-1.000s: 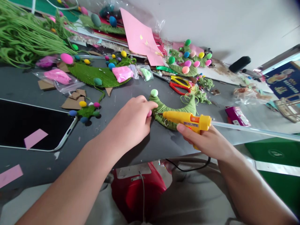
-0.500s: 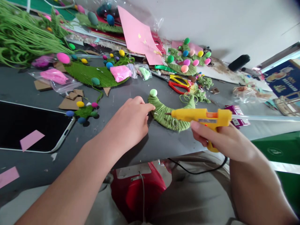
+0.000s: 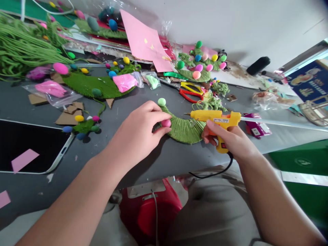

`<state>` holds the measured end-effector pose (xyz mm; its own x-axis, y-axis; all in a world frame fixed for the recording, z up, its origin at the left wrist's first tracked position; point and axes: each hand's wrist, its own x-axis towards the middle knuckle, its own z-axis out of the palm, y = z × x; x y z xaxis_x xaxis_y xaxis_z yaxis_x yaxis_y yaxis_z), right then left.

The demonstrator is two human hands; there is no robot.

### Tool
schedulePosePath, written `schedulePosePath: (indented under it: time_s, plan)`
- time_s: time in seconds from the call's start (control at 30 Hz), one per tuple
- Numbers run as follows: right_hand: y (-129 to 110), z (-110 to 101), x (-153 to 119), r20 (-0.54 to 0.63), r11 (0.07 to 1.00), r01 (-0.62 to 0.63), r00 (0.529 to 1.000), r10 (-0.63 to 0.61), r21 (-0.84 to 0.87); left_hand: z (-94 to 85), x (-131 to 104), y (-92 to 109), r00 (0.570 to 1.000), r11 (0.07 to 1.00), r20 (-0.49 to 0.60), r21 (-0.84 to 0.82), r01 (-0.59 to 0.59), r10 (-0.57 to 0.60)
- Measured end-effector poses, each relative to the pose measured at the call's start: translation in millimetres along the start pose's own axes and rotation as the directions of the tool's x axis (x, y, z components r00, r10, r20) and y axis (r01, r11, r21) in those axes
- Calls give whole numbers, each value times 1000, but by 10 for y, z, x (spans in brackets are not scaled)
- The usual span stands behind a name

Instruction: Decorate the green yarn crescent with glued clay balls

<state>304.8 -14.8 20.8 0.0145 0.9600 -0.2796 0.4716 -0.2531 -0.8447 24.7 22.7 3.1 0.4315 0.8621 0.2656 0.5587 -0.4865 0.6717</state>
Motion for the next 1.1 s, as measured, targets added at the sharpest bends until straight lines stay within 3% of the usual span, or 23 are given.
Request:
schedulePosePath:
  time_s: [0.2,0.57,0.77,0.93,1.1]
  plan:
    - [18,-10,2,22,1000,18,1000,-18,18,64,-10,-45,1000,994,19,104,-18,16]
    - [30,-56,-23,-8,998,35,999,-34,54,43,-4,-4,999,996,54,87,0,-5]
    - [166,-301,-23,-199,971,165,971,-129,176,-21,-15,43,993,994,49,27,105,-106]
    - [278,-547,57,-460,989,5,885,-73,-147,18,-4,52,992,994,67,10,110,-111]
    - [483,-787,217,-696,962,-120,713,-88,-244,30,5,48,989,992,79,18,127,-128]
